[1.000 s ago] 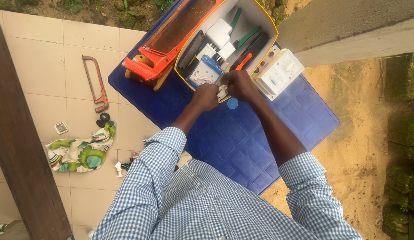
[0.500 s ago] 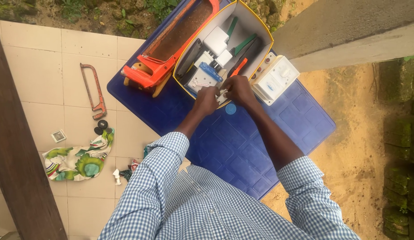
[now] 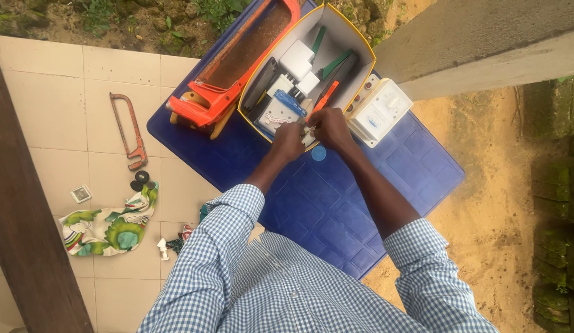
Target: Organizing electrical components and tools into a container.
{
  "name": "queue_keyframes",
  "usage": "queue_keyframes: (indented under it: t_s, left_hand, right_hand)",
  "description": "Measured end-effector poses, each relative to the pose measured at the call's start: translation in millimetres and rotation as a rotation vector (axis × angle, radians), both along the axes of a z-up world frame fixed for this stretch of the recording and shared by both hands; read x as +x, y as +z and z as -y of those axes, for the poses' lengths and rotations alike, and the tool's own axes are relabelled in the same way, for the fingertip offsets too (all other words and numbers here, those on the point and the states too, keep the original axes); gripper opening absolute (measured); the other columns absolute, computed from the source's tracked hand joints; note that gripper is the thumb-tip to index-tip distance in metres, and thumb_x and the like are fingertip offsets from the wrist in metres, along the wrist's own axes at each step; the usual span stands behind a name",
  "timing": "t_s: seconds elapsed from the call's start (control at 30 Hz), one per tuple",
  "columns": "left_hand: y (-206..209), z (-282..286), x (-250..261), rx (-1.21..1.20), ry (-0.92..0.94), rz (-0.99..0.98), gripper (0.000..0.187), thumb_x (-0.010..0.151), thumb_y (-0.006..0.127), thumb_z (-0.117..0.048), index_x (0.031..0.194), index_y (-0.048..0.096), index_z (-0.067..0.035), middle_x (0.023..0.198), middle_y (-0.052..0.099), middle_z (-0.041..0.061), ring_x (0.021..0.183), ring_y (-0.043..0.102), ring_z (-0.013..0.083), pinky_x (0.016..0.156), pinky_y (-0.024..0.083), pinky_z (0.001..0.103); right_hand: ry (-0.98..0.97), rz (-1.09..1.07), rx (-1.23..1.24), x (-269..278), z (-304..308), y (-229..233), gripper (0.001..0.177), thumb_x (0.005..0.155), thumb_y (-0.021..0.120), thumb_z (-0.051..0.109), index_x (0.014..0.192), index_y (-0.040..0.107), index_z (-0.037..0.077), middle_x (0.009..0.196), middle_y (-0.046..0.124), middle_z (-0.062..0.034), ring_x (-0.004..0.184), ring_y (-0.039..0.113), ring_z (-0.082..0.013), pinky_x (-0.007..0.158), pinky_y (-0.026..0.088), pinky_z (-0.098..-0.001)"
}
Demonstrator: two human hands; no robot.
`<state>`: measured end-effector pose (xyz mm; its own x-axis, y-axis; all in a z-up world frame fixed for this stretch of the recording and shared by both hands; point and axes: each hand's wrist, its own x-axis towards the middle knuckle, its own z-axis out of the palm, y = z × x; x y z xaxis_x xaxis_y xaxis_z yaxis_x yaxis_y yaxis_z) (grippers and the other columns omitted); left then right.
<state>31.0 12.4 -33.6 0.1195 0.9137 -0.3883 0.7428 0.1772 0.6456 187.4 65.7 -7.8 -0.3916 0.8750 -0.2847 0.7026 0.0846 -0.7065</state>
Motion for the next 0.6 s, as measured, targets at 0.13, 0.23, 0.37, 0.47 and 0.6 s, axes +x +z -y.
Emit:
queue_keyframes:
  t_s: [0.13, 0.23, 0.37, 0.47, 0.6]
  left_hand:
    - [-7, 2, 4, -0.044, -0.016, -0.078, 0.020, 0.075, 0.079, -0.001, 0.095, 0.076, 0.000, 0.095, 0.072, 0.025, 0.096, 0.071, 0.0415, 0.083, 0.057, 0.048]
    - [-23, 4, 14, 0.011, -0.063, -0.131, 0.013, 0.079, 0.077, -0.002, 0.092, 0.076, -0.001, 0.096, 0.073, 0.024, 0.095, 0.071, 0.0414, 0.083, 0.058, 0.047]
    - [-27, 5, 14, 0.015, -0.052, -0.100, 0.015, 0.078, 0.077, -0.002, 0.092, 0.074, 0.000, 0.094, 0.072, 0.025, 0.094, 0.071, 0.0416, 0.083, 0.057, 0.048]
    - [-19, 11, 5, 0.041, -0.007, -0.023, 0.012, 0.081, 0.077, -0.004, 0.092, 0.074, 0.001, 0.091, 0.072, 0.025, 0.093, 0.070, 0.0423, 0.083, 0.055, 0.050]
    - [5, 15, -3, 0.112, 0.017, 0.042, 0.019, 0.079, 0.076, -0.001, 0.098, 0.075, -0.001, 0.093, 0.073, 0.024, 0.095, 0.070, 0.0415, 0.085, 0.054, 0.050]
  right_hand:
    - [0.038, 0.020, 0.012, -1, 6, -5, 0.020, 0.069, 0.078, -0.004, 0.088, 0.080, 0.003, 0.083, 0.075, -0.0158, 0.075, 0.074, -0.0283, 0.071, 0.059, -0.0389]
    - [0.080, 0.044, 0.160, 3, 9, -17, 0.020, 0.074, 0.072, -0.008, 0.087, 0.081, 0.003, 0.087, 0.075, -0.0176, 0.080, 0.073, -0.0336, 0.075, 0.058, -0.0416]
    - [0.009, 0.005, 0.174, 2, 10, -1, 0.019, 0.071, 0.071, -0.009, 0.086, 0.077, 0.001, 0.086, 0.073, -0.0192, 0.079, 0.072, -0.0362, 0.072, 0.057, -0.0439]
    - [-0.053, -0.020, 0.232, 1, 16, 0, 0.017, 0.069, 0.072, -0.009, 0.083, 0.075, -0.001, 0.086, 0.071, -0.0196, 0.079, 0.071, -0.0369, 0.072, 0.056, -0.0442]
    - [-0.063, -0.075, 0.316, 4, 21, -5, 0.024, 0.069, 0.068, -0.014, 0.087, 0.075, -0.001, 0.091, 0.073, -0.0188, 0.082, 0.071, -0.0367, 0.073, 0.057, -0.0431]
